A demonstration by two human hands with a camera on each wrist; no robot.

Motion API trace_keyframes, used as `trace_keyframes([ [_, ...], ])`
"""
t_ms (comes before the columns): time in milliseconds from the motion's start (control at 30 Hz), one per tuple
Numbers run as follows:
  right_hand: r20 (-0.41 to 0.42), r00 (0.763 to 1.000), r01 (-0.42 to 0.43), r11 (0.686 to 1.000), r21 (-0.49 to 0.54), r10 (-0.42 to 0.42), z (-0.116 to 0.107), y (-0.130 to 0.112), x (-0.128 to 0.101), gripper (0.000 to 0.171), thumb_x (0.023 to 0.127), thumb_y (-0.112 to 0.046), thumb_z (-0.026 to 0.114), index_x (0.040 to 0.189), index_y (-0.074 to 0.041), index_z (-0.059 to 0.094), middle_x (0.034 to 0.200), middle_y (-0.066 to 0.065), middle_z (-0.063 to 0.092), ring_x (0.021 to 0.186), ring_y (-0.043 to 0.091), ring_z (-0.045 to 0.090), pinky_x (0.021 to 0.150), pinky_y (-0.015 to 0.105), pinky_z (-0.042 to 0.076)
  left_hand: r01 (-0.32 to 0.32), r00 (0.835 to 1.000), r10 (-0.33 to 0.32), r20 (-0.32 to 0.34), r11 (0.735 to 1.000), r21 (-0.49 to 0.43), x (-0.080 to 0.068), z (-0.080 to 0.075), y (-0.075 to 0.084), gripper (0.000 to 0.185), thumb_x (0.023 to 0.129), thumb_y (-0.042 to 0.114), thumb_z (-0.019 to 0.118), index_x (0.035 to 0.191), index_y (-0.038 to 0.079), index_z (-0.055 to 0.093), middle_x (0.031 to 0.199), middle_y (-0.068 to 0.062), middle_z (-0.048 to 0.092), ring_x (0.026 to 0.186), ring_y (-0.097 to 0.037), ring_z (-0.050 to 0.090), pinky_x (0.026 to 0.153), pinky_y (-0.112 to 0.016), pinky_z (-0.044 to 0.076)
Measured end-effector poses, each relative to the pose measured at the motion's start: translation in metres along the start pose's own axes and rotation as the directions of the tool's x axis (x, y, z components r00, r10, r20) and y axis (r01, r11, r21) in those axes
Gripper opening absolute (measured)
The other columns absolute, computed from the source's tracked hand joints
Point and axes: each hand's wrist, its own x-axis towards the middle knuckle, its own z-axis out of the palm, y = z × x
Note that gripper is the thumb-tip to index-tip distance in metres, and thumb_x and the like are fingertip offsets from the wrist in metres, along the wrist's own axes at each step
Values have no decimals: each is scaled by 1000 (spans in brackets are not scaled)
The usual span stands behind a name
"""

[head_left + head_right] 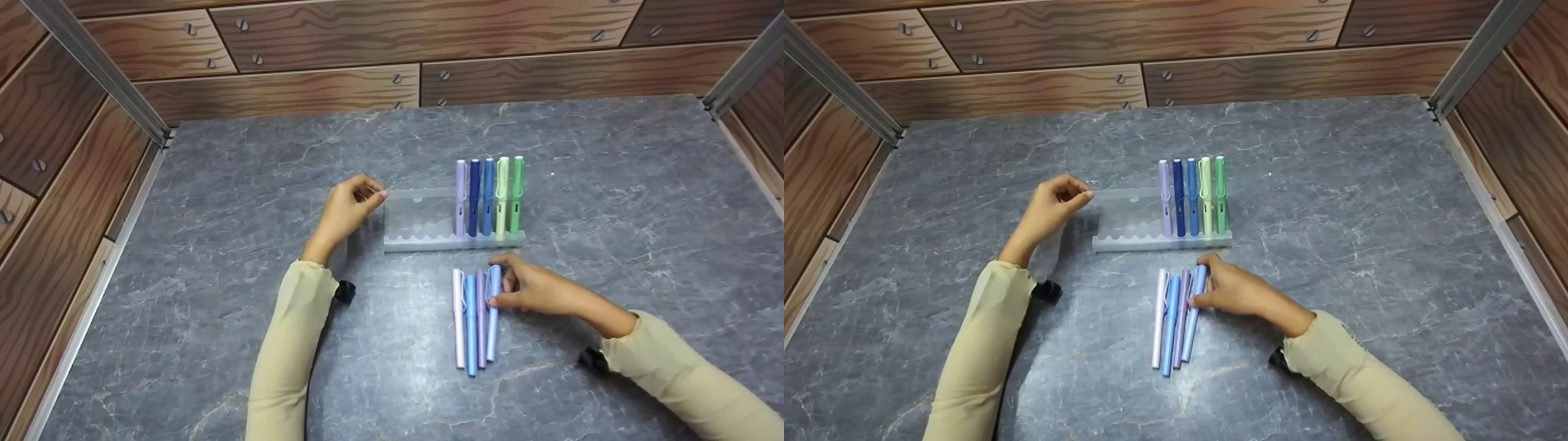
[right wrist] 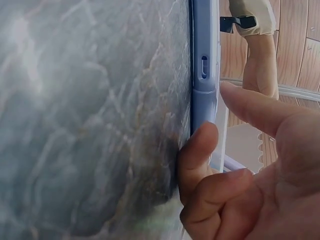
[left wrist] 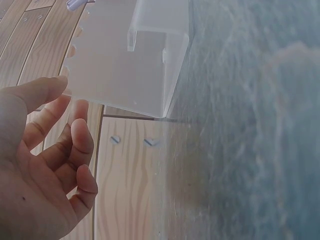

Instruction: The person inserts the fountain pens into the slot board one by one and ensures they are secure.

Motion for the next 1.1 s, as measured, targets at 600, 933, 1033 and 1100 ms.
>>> trace_keyframes([
  [600,-23,1000,6,999,33,-5,2,2,-1,69,79,-14,76,132,10,38,81,6,54,62,10,49,53,22,45,5,1000,-5,-11,1000,3,-1,1,0,16,88,20,69,95,6,70,77,-5,63,71,-13,53,65,-22,41],
  [933,-25,1000,-1,1000,7,2,2,-1,-1,66,79,-12,75,131,9,39,82,7,56,61,11,51,53,22,45,11,1000,-11,-12,1000,-6,-2,0,1,14,89,19,69,94,6,70,78,-6,63,74,-20,56,64,-22,41],
  [1033,-26,1000,-10,1000,-28,9,2,-3,-1,67,81,-14,74,132,10,39,82,7,56,61,12,51,53,22,44,15,1000,-15,-7,1000,-12,-1,0,2,14,89,19,69,94,6,70,79,-6,63,75,-20,57,64,-22,42],
  [1100,-26,1000,-18,999,-44,17,3,-4,-1,68,82,-17,74,133,10,38,82,7,56,61,12,51,53,22,44,16,1000,-16,-5,1000,-19,-1,0,2,14,89,19,69,94,6,70,79,-5,63,75,-20,56,64,-22,42],
])
